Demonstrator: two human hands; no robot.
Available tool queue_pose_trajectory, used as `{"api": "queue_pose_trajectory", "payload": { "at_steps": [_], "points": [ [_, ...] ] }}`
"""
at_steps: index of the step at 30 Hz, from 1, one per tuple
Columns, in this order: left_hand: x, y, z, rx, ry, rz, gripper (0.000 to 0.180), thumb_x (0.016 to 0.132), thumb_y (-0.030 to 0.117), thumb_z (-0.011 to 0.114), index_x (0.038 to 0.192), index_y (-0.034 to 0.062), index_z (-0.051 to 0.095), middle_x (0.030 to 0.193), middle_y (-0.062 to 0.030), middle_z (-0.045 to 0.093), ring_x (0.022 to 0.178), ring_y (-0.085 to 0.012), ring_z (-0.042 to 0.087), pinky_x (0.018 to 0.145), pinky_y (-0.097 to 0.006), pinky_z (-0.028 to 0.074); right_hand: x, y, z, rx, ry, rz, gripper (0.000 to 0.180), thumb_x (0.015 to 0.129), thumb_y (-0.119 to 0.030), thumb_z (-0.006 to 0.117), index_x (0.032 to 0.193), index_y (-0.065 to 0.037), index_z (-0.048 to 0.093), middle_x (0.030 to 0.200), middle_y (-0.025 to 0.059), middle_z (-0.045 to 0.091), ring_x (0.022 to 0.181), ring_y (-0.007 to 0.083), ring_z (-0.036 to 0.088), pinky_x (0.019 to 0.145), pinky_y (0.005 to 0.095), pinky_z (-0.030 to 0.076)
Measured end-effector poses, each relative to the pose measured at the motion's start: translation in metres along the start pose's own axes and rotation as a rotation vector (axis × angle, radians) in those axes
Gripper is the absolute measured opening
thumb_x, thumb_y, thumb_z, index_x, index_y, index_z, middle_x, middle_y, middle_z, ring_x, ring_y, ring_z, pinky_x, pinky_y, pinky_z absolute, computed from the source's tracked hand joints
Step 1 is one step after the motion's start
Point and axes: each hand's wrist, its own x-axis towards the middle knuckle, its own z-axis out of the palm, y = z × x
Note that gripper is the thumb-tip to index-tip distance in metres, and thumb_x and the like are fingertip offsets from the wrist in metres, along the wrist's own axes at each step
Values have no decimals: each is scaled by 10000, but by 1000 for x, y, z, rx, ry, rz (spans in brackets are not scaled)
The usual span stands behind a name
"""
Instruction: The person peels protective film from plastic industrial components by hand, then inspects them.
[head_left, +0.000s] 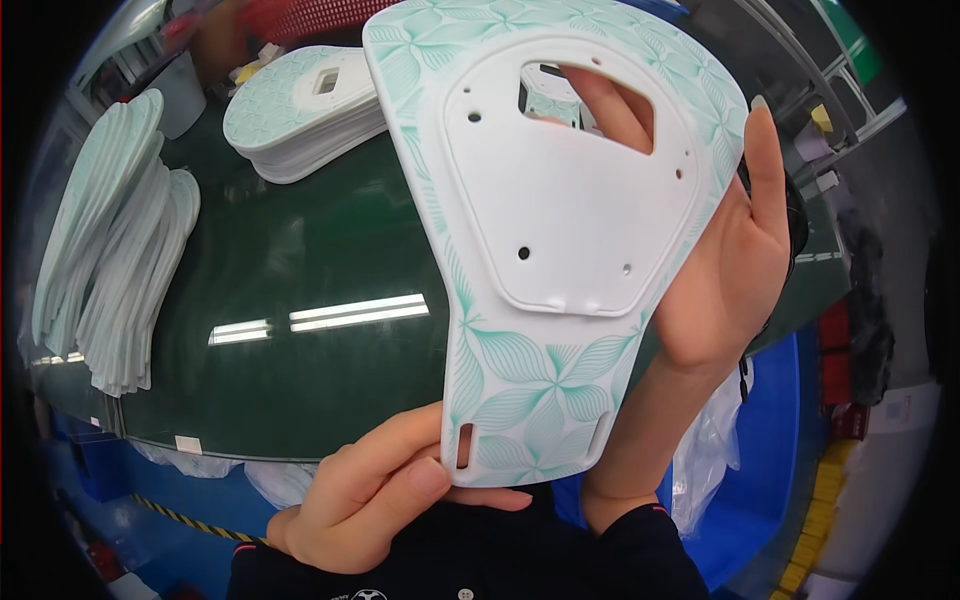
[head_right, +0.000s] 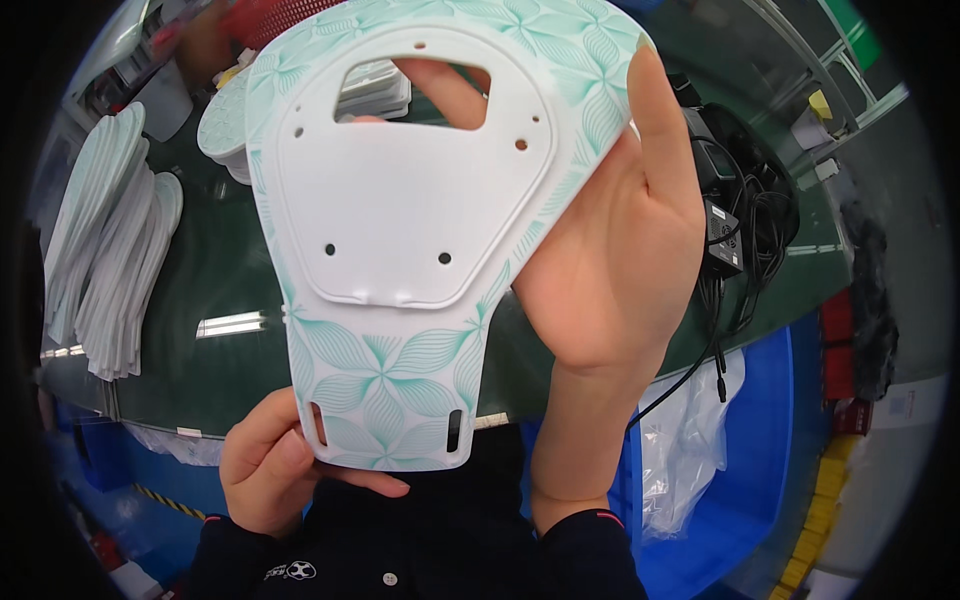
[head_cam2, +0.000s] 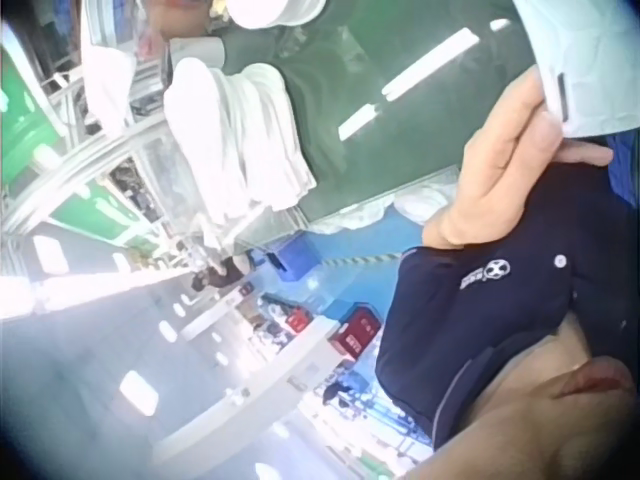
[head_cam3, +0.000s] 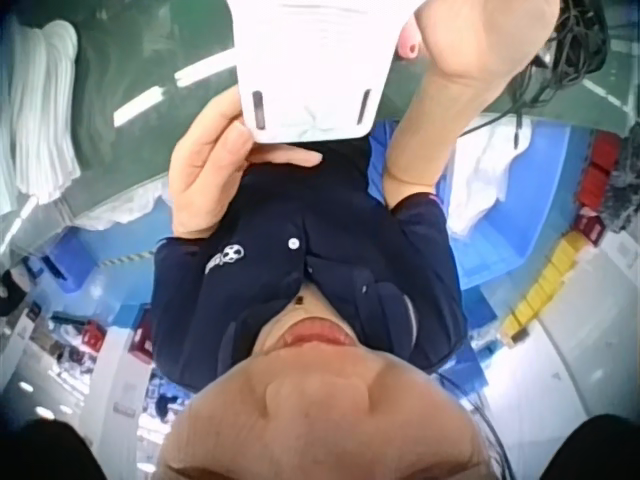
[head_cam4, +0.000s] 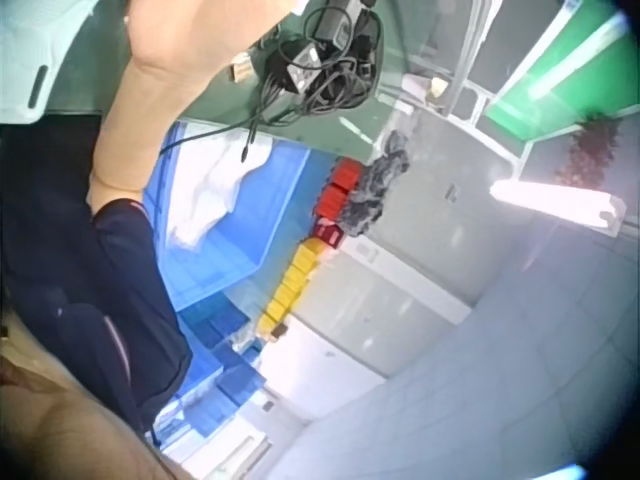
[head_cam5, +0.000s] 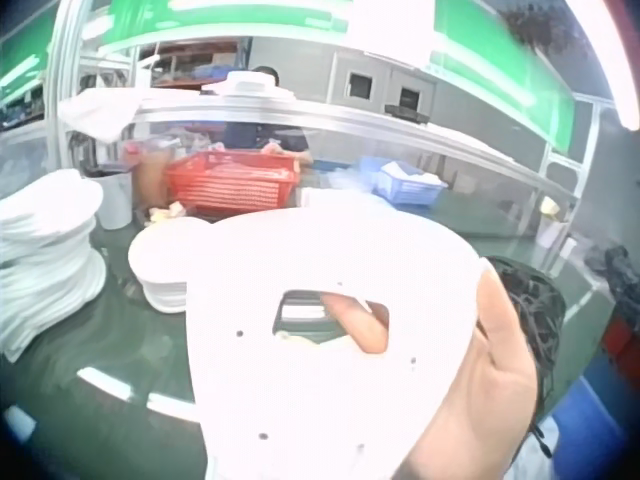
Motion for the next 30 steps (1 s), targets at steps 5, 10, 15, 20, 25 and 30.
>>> {"api": "queue_pose_trajectory", "payload": {
  "at_steps": [5,10,15,20,25,30],
  "points": [
    [3,2,10,-8,68,8,390,872,82,283,1201,-120,227,1153,-248,391,1052,-331,438,861,-432,397,21,-16,-60,164,-714,185,536,883,-337,278,1258,38,206,1292,178,278,1192,277,287,985,384,218],
    [-9,8,8,-21,109,3,390,866,86,294,1190,-125,247,1127,-247,418,1053,-326,440,854,-417,398,10,8,-40,123,-520,38,510,882,-304,298,1249,40,218,1279,186,293,1174,277,318,955,391,282],
    [0,-4,-1,323,143,54,518,834,191,347,1182,-160,192,1078,-337,413,938,-387,508,734,-433,462,-4,13,10,205,-125,29,460,861,-183,351,1228,64,227,1240,230,319,1158,331,327,932,410,320],
    [38,-8,-20,740,456,542,801,768,431,502,1301,5,82,1320,-171,200,1225,-267,210,982,-359,178,-31,54,32,-699,206,-141,483,752,16,425,1187,112,239,1165,255,373,1082,363,403,881,448,368],
    [26,-5,-19,429,339,438,734,773,311,552,1279,-23,139,1311,-190,200,1222,-294,196,984,-388,174,-46,87,36,-1699,-329,-101,627,610,7,540,1213,-22,369,1313,222,209,1216,395,184,973,422,184],
    [34,8,-30,-142,227,448,581,877,393,267,1275,-8,133,1275,-219,240,1146,-331,332,947,-429,290,-61,56,21,-1857,-164,-333,587,664,-96,538,1224,-45,367,1302,218,233,1206,400,200,956,468,195]
  ]
}}
